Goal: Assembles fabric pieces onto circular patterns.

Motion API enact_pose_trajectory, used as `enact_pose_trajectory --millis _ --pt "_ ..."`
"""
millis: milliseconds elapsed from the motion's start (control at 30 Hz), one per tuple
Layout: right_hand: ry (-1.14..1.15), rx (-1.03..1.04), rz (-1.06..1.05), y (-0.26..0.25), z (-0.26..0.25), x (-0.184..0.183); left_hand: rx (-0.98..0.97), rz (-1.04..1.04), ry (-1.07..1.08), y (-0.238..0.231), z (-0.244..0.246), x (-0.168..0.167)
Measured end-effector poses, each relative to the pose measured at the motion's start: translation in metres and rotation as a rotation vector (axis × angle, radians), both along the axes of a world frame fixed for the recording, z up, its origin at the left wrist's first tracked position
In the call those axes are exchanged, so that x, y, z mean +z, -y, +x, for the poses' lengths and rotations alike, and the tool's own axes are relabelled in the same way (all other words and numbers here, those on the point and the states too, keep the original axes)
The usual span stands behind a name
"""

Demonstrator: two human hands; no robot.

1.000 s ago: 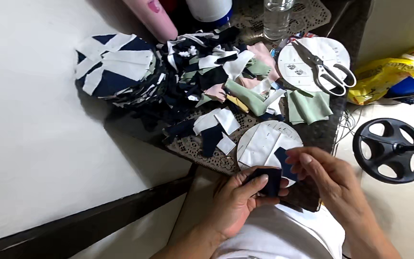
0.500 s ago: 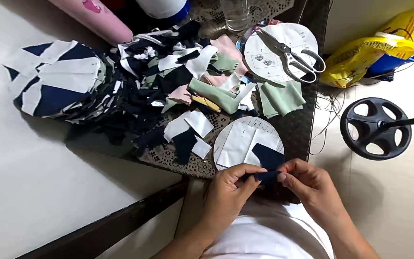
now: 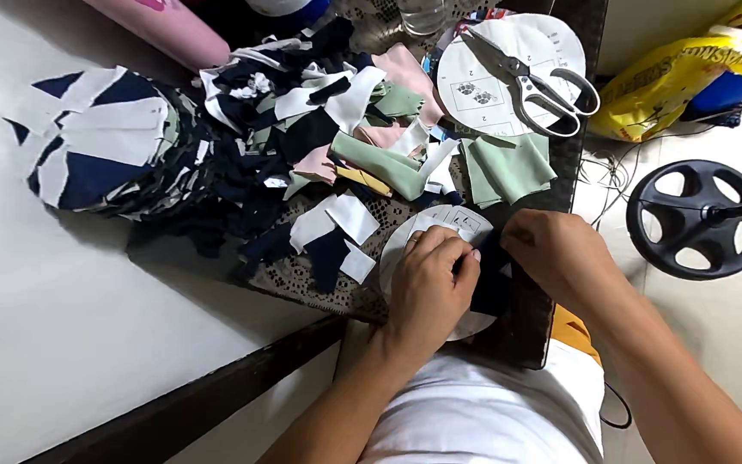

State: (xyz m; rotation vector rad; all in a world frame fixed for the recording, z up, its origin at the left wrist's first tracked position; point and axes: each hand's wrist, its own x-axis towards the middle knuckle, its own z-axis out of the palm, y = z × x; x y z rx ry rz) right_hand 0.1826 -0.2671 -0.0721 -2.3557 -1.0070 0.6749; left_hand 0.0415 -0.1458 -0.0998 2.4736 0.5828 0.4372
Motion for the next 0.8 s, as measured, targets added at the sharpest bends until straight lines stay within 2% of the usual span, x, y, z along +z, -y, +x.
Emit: enact_pose_trajectory --millis 200,333,500,633,800 --pt "0.078 0.028 -0.016 -0.007 0.000 -0.004 0.013 0.097 -0.038 -0.007 0.005 -0.007" --pt "0.082 0.022 -0.004 -0.007 0.001 -0.007 0.023 0.086 -0.050 -0.008 0.007 -0.008" --pt "0.100 -0.116 0.192 0.026 -0.001 -0.016 0.035 0.053 -0.052 -0.008 0.008 -0.008" --pt "0.169 -0.236 0.357 0.053 -0.018 -0.041 0.033 0.051 -0.067 -0.010 0.009 -0.008" --pt "0.280 -0.274 0.478 0.051 -0.037 -0.054 0.045 0.038 -0.089 -0.010 0.011 -0.005"
